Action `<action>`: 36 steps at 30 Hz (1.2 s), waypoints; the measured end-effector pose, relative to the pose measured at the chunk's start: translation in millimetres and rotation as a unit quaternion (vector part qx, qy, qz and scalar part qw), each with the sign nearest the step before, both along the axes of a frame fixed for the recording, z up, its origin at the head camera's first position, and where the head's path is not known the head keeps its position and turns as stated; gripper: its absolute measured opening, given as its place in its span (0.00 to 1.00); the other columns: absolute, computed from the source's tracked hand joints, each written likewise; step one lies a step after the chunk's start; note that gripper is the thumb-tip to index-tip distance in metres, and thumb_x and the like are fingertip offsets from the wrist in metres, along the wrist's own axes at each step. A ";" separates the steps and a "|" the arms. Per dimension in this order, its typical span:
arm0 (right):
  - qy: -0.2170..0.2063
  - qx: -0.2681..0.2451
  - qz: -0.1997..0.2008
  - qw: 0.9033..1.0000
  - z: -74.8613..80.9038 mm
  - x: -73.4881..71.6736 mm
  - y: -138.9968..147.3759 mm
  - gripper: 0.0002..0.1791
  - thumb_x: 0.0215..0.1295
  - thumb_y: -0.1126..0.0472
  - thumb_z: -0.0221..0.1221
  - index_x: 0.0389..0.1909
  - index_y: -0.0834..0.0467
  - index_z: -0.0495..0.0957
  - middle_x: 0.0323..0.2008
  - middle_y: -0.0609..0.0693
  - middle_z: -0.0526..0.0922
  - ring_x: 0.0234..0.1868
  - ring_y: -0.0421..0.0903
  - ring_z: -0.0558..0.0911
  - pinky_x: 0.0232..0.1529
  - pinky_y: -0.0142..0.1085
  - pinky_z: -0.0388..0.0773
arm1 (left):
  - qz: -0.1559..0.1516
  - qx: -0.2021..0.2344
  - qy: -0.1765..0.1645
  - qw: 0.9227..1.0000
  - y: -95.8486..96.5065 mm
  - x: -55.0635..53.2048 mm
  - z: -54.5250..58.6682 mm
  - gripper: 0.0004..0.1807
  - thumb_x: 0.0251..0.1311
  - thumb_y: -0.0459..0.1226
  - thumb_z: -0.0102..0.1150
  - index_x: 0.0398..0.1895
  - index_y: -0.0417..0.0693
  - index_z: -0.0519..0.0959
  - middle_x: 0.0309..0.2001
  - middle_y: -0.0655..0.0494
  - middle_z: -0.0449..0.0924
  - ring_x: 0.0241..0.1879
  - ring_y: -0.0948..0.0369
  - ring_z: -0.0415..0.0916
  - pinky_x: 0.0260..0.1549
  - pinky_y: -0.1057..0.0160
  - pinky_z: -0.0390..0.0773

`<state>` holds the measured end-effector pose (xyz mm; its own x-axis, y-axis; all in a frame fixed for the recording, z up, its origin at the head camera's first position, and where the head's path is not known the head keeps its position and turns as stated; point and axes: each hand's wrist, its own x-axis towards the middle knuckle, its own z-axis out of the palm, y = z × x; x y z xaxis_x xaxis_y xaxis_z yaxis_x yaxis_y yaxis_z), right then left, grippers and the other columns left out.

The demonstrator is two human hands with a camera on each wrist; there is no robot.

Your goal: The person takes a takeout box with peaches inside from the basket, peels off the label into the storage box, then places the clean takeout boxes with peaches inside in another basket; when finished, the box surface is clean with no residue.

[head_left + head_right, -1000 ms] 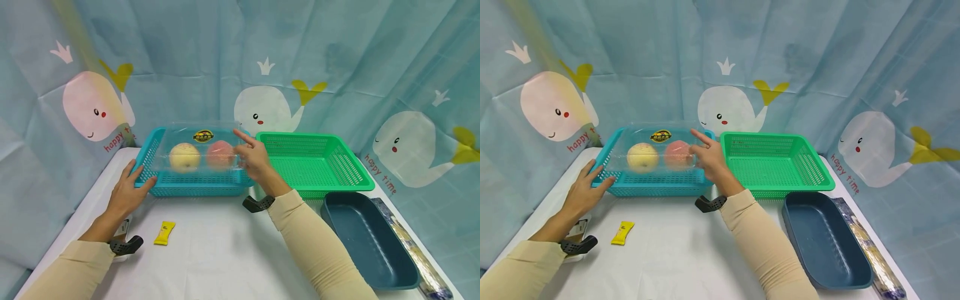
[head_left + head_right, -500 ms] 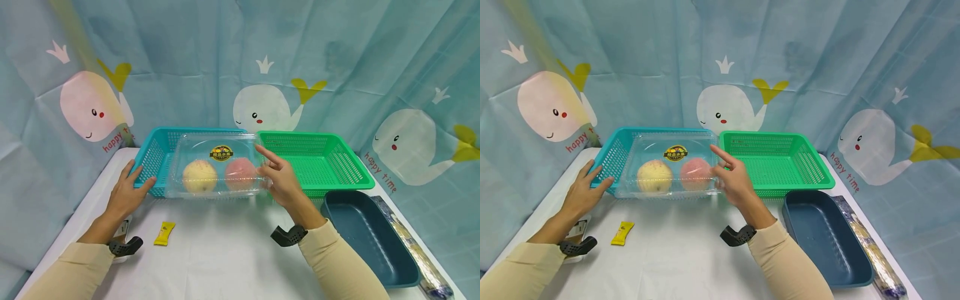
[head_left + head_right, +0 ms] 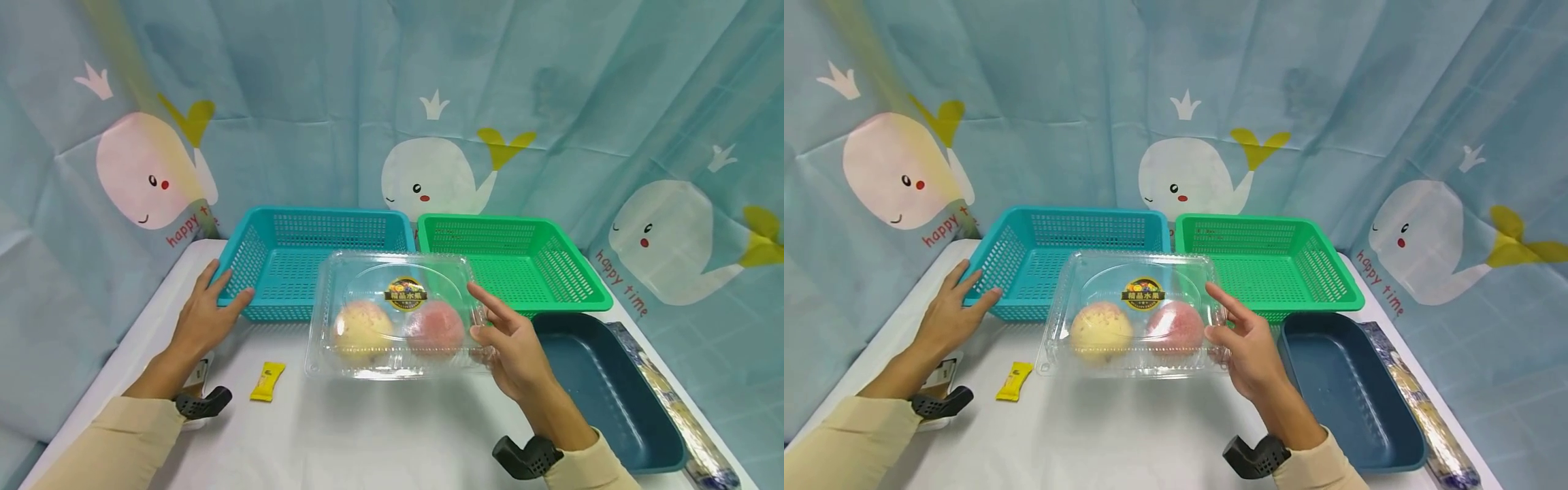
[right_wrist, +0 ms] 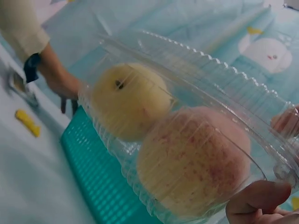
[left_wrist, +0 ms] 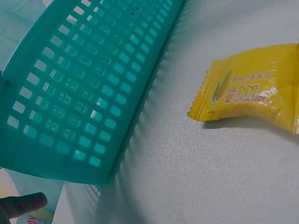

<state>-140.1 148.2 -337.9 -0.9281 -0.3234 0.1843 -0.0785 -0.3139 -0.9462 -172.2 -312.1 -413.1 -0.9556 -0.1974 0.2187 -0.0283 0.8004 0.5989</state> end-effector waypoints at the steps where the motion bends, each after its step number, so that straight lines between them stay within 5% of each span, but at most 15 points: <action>1: 0.003 -0.003 0.005 1.000 -3.2 3.7 3.1 0.35 0.62 0.78 0.51 0.71 0.60 0.62 0.56 0.66 0.61 0.34 0.42 0.76 0.27 0.27 0.78 | -0.001 0.001 0.000 1.000 -0.1 0.3 0.1 0.44 0.68 0.59 0.43 0.74 0.37 0.50 0.76 0.45 0.31 0.68 0.32 0.42 0.54 0.25 0.54; 5: 0.013 -0.011 0.017 1.000 -18.2 15.9 13.5 0.35 0.61 0.80 0.50 0.70 0.60 0.63 0.60 0.68 0.56 0.32 0.41 0.77 0.27 0.26 0.79 | -0.003 0.001 0.002 1.000 -0.8 0.4 0.4 0.44 0.68 0.59 0.43 0.74 0.37 0.50 0.76 0.46 0.31 0.68 0.32 0.43 0.54 0.26 0.54; 17: 0.008 -0.028 0.032 0.999 -66.3 30.9 27.3 0.35 0.59 0.82 0.48 0.69 0.62 0.64 0.52 0.62 0.67 0.32 0.40 0.76 0.27 0.25 0.76 | -0.007 -0.003 0.006 1.000 -2.0 -0.8 1.7 0.44 0.68 0.58 0.44 0.74 0.35 0.50 0.76 0.44 0.32 0.69 0.33 0.42 0.54 0.25 0.54; 28: 0.004 -0.008 0.041 0.999 -89.1 32.6 33.0 0.34 0.59 0.81 0.49 0.69 0.65 0.62 0.52 0.62 0.68 0.39 0.44 0.78 0.34 0.32 0.81 | -0.011 -0.002 -0.003 1.000 -3.9 -1.0 3.6 0.45 0.68 0.59 0.44 0.74 0.35 0.50 0.76 0.44 0.31 0.70 0.34 0.39 0.55 0.26 0.52; 36: -0.001 0.017 0.035 0.999 -102.0 37.7 35.8 0.33 0.61 0.81 0.50 0.69 0.70 0.58 0.51 0.64 0.65 0.33 0.39 0.75 0.29 0.27 0.78 | -0.016 -0.001 -0.009 1.000 -2.0 0.6 12.2 0.46 0.67 0.58 0.47 0.73 0.32 0.50 0.75 0.37 0.37 0.69 0.33 0.42 0.55 0.25 0.52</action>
<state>-102.3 183.9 -439.9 -0.9034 -0.3935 0.1707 -0.0564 -0.2855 -0.9567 -171.6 -314.1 -400.8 -0.9654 -0.1663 0.2008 -0.0139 0.8019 0.5973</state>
